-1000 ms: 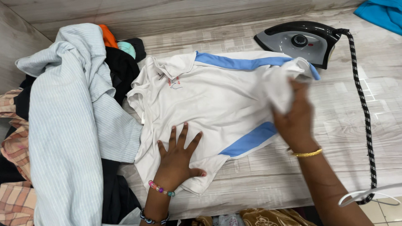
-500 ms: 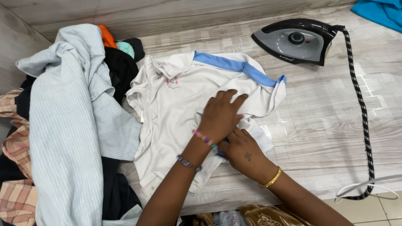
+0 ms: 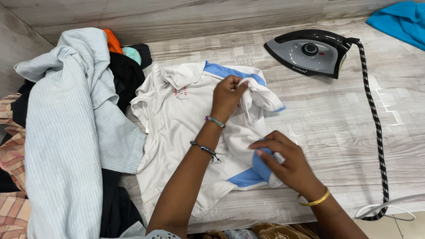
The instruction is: The person irons a light-colored striped shirt on a table, smoothing the fabric with one hand while moving the iron with the other. They then switch to a white t-shirt with blue trim, flatten it, and continue ironing both sides.
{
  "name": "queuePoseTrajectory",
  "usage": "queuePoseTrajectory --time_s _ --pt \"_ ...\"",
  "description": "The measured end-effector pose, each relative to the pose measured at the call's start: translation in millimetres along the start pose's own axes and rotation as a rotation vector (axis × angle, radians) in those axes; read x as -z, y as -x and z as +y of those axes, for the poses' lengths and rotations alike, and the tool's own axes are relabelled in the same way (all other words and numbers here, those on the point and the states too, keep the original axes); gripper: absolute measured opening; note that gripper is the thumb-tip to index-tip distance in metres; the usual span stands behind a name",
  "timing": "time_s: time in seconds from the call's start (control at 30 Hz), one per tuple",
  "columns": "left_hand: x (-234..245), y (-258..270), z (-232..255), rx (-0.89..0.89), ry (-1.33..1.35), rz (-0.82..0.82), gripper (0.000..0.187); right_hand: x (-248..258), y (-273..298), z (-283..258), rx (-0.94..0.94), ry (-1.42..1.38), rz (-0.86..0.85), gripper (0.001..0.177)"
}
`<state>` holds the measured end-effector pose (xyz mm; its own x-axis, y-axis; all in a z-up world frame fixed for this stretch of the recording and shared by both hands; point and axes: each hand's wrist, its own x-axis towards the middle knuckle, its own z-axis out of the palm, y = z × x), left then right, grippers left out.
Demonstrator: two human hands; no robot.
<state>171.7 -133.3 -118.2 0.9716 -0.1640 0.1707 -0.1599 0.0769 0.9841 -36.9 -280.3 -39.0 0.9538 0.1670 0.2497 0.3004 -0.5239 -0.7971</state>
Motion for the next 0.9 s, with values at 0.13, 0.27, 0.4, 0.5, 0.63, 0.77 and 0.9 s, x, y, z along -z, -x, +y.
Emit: queuePoseTrajectory --time_s 0.13,0.27,0.4,0.5,0.63,0.77,0.9 --pt "11.1 -9.9 52.0 0.03 0.475 -0.123 0.028 44.2 18.6 30.0 -0.078 0.037 0.437 0.008" --pt "-38.4 10.1 80.7 -0.147 0.306 -0.765 0.058 80.9 35.4 39.5 -0.468 0.763 0.366 0.018" --pt "-53.4 49.9 70.5 -0.212 -0.621 -0.856 0.049 88.1 39.1 35.9 -0.491 1.009 0.236 0.027" --pt "-52.9 66.5 52.6 -0.179 -0.907 -0.819 0.061 91.8 15.6 38.2 -0.287 0.92 0.349 0.025" --pt "-55.4 74.5 34.9 -0.065 -1.214 -0.743 0.102 95.7 -55.0 71.7 -0.209 0.58 0.18 0.031" --pt "-55.5 70.9 26.1 -0.076 -1.331 -0.709 0.129 56.9 -108.3 131.6 0.093 0.699 -0.003 0.055" --pt "-68.0 47.7 14.2 -0.096 -1.36 -0.731 0.135 52.8 -132.7 189.3 0.081 0.742 0.016 0.06"
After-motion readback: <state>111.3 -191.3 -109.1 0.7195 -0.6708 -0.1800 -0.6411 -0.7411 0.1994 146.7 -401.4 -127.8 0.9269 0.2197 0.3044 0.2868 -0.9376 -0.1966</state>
